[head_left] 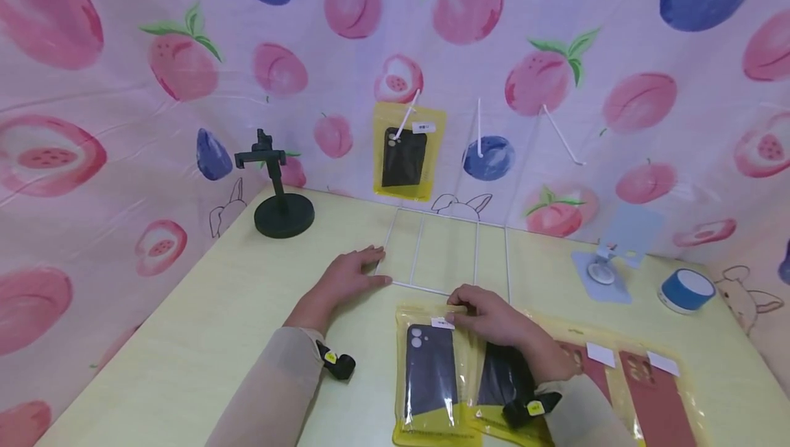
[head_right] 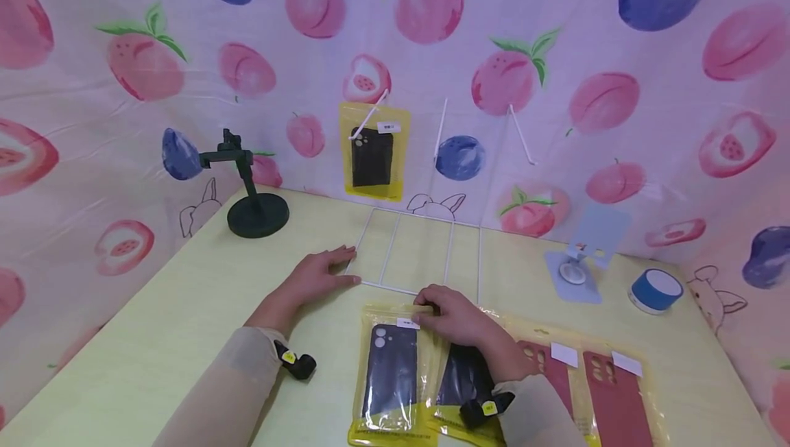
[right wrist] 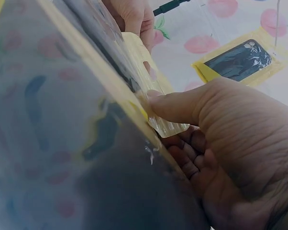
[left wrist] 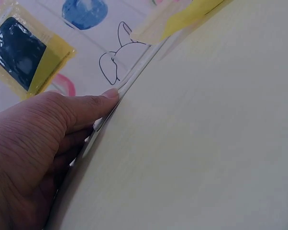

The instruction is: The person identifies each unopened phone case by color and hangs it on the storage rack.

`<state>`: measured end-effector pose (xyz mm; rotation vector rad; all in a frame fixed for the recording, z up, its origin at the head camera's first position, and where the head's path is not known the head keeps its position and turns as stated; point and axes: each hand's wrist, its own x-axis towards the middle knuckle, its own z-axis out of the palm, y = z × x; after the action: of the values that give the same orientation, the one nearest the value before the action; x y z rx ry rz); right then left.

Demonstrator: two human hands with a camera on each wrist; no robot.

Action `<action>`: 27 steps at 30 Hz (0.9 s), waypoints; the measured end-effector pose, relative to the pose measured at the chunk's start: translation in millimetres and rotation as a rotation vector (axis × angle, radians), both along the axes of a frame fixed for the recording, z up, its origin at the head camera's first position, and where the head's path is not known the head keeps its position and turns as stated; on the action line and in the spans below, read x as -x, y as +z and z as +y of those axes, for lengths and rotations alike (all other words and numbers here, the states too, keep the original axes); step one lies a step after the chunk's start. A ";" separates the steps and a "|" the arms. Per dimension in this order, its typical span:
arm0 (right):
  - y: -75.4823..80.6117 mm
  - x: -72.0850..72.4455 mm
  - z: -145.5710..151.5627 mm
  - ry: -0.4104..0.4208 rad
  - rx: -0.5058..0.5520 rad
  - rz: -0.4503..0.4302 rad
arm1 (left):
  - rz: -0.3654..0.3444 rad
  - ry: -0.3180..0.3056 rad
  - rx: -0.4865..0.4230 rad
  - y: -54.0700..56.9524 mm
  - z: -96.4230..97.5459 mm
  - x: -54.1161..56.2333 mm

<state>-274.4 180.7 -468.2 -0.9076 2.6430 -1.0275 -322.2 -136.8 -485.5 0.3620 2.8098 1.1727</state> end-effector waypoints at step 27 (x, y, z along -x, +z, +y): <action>3.6 -1.1 0.0 -0.040 0.217 -0.115 | -0.007 -0.013 -0.006 2.9 0.2 -1.2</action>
<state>-273.3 180.7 -464.6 -0.8107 2.5005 -1.3538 -321.1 -136.5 -482.6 0.3757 2.7943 1.1782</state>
